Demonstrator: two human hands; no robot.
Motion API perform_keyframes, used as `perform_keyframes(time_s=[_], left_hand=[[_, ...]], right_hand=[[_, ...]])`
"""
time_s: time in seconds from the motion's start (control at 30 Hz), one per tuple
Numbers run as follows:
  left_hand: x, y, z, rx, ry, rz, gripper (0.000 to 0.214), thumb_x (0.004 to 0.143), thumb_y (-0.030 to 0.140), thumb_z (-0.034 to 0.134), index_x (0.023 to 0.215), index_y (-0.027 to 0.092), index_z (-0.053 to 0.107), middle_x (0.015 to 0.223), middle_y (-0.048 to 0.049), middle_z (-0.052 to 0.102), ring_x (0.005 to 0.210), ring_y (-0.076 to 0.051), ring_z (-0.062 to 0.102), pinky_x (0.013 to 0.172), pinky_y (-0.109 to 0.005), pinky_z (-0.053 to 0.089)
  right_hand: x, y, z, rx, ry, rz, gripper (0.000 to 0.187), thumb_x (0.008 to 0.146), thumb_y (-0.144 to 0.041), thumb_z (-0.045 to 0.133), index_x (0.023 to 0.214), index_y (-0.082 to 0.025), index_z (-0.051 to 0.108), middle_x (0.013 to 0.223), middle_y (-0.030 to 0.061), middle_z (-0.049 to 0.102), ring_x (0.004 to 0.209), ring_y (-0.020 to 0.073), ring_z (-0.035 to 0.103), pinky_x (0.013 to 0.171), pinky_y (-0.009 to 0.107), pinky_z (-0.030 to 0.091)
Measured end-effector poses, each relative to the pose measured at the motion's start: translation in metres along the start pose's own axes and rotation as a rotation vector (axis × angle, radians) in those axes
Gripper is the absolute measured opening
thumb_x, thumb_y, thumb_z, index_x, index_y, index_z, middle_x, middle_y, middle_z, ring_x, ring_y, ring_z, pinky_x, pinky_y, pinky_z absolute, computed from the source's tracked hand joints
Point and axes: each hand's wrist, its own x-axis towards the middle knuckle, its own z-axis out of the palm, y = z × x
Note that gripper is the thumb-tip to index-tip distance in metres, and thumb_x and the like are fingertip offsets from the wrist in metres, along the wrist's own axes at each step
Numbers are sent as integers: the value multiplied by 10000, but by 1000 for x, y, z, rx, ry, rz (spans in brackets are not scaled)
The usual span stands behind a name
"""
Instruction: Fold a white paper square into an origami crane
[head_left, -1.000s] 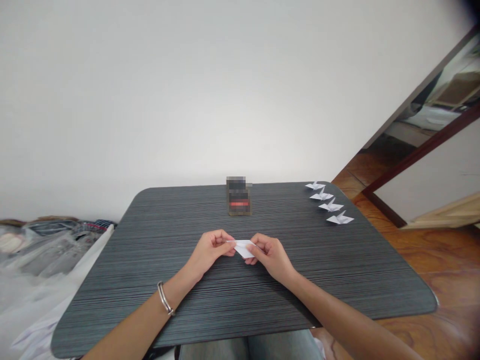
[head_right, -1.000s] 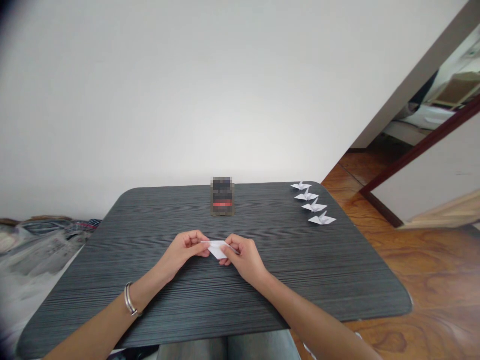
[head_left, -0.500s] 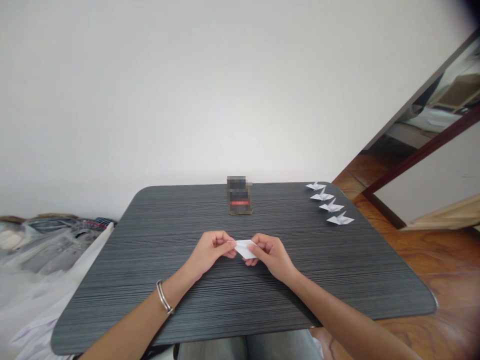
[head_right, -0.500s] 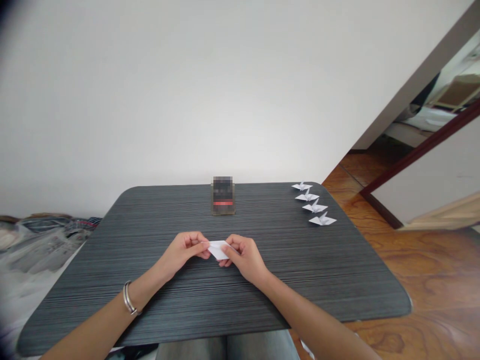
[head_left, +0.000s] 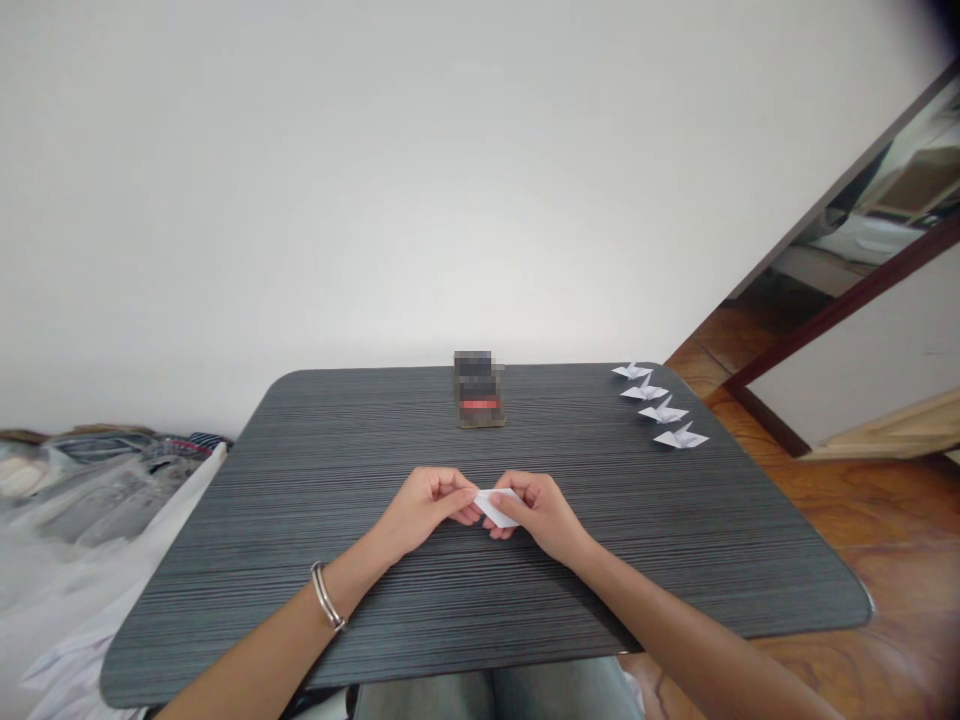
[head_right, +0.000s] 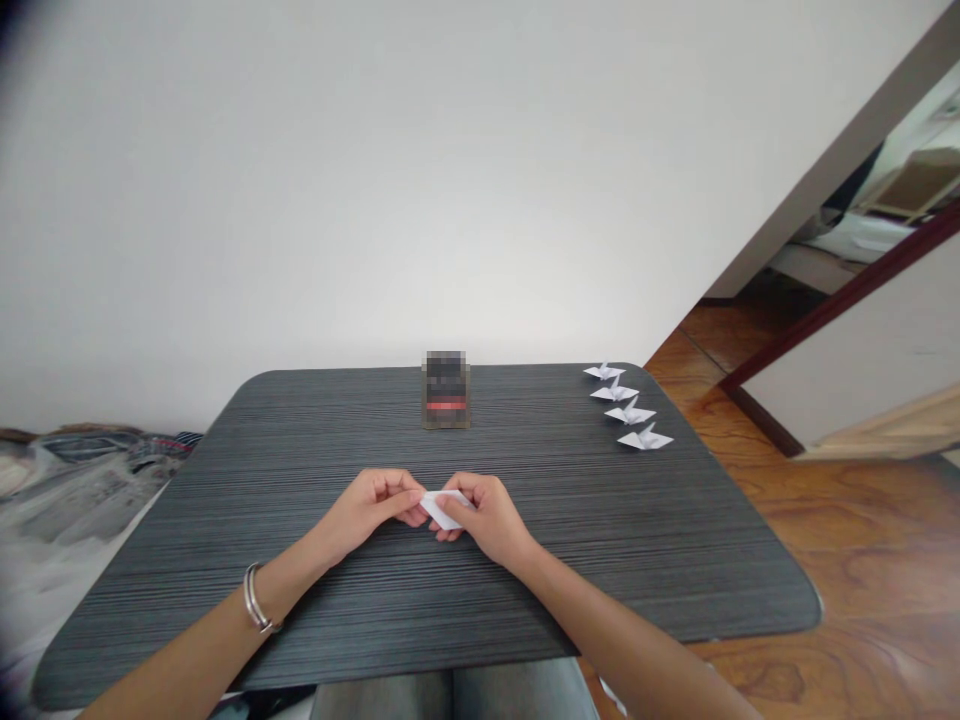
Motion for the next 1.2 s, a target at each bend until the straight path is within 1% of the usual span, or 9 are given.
perform_keyframes(time_s=[0.1,0.23,0.4,0.6,0.73,1.0,1.2], left_hand=[[-2,4,-1,-51,-12,-33,318,671,399,675,728,87,645,663,-70,692,650,-150,647,663,-262,506],[-2,5,0,-86,21,-21,366,703,453,627,743,90,642,679,-69,691,639,-140,640,651,-255,502],[1,-2,1,-32,18,22,290,637,366,714,690,98,616,626,-35,672,589,-115,614,619,-235,491],[1,-5,1,-6,31,57,251,661,340,697,677,105,610,610,-26,667,582,-113,612,617,-231,487],[1,-3,0,10,22,74,239,678,333,684,681,104,616,618,-29,671,588,-115,614,618,-231,487],[-1,0,2,-8,13,69,264,662,351,694,654,100,613,598,-33,668,563,-113,609,606,-233,488],[-2,2,1,-23,3,64,286,692,381,664,679,99,622,643,-57,681,615,-138,632,628,-246,499]], right_hand=[[0,-1,-1,-5,6,-13,341,695,-474,640,689,-139,576,569,28,667,467,122,605,458,220,476],[0,-1,-1,-22,30,-24,316,715,-445,634,701,-136,576,587,29,670,472,110,601,459,205,469],[-1,-1,2,-44,52,-25,288,719,-420,637,685,-141,576,583,19,659,468,106,595,461,205,464],[-2,-2,2,-61,55,-32,286,720,-427,635,680,-149,581,584,19,661,473,116,598,464,218,472],[-2,-2,2,-59,48,-44,297,724,-435,631,680,-146,579,583,22,663,471,115,597,465,216,471],[-2,-2,1,-35,8,-57,301,734,-436,625,693,-141,581,582,23,658,477,117,596,469,221,466],[-2,-2,-2,-10,-10,-53,284,750,-420,614,704,-144,570,591,29,671,492,121,613,475,220,479]])
